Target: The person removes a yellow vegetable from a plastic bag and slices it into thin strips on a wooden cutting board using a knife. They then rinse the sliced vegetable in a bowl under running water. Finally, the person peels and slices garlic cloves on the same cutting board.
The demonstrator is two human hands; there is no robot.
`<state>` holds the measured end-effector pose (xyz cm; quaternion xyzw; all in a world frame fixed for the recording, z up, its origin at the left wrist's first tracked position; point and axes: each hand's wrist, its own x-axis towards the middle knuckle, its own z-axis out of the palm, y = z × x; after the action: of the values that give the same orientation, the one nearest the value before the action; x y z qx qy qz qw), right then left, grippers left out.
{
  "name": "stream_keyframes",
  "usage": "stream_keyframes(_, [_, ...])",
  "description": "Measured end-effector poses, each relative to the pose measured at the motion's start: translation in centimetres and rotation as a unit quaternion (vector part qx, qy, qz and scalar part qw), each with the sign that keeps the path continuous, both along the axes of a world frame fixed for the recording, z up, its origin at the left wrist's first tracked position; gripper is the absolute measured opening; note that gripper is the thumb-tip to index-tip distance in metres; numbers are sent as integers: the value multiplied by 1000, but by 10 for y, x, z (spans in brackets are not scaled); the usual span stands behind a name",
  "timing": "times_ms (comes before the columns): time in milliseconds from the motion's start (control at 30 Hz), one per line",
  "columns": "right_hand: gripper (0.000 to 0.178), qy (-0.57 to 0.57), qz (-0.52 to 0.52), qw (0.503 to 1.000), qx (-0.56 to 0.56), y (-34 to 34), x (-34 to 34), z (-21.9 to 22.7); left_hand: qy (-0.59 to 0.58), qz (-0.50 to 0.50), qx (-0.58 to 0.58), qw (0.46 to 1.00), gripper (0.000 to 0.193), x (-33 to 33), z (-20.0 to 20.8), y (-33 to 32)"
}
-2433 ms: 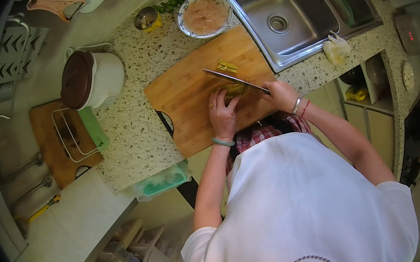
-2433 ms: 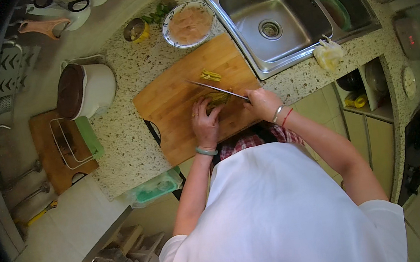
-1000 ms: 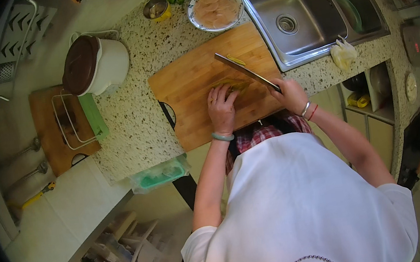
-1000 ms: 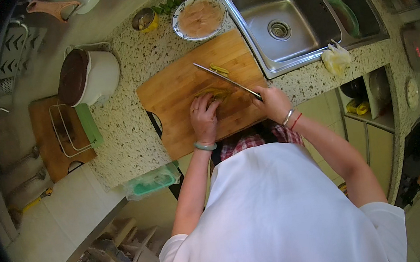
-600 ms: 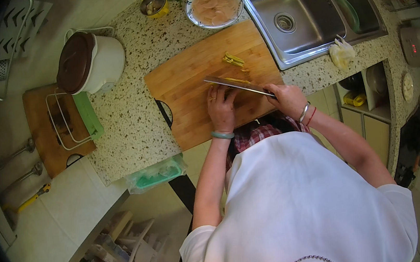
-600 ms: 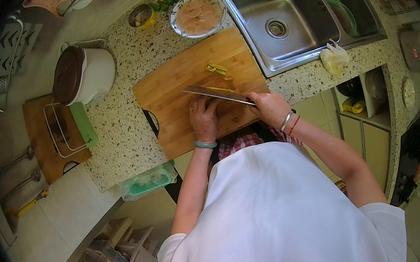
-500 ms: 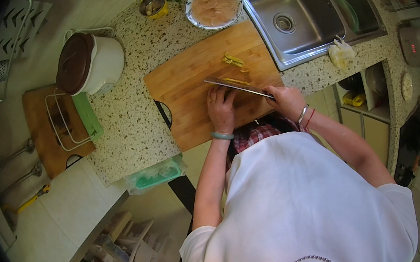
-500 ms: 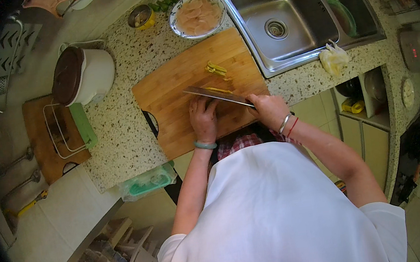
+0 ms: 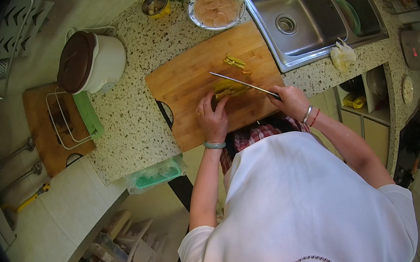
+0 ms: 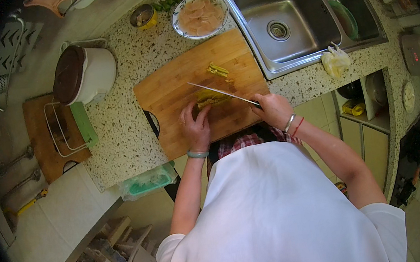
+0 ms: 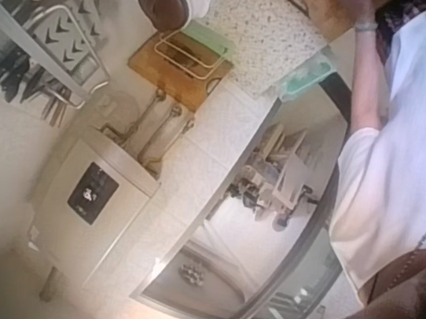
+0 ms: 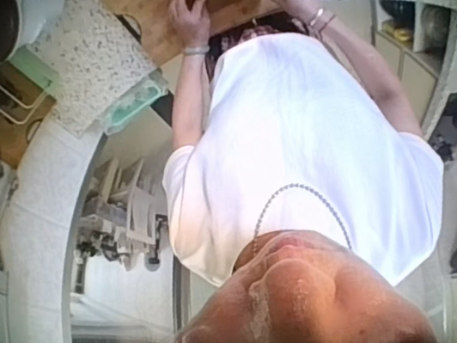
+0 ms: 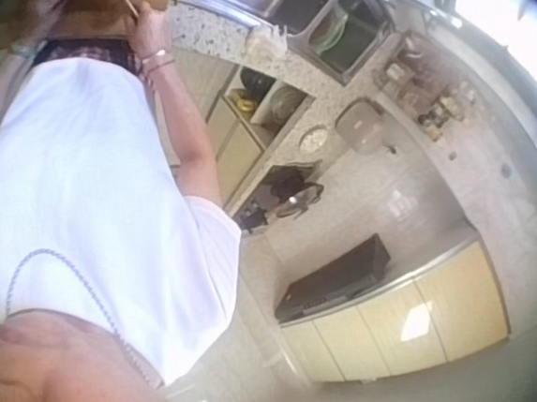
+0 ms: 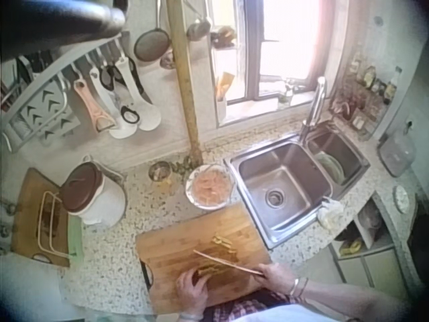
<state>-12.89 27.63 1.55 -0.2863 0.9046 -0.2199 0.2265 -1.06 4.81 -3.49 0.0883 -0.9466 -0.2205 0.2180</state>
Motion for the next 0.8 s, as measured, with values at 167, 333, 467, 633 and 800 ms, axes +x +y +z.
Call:
stream_keyframes(167, [23,-9,35,999,-7,-1,1,10,-30,15,8,999,35,11,-8,0])
stream_keyframes(333, [22,-7,66,998,7,-1,-1,25,-4,26,56,998,25,9,-1,3])
stream_keyframes(467, [23,-6,75,997,16,12,-5,19,19,41,90,995,15,6,7,0])
stream_keyframes(633, [21,1,85,996,22,15,-7,25,7,100,166,981,15,3,1,-2])
stream_keyframes(800, [21,-2,78,996,32,12,0,37,-1,123,215,969,23,-2,-1,-2])
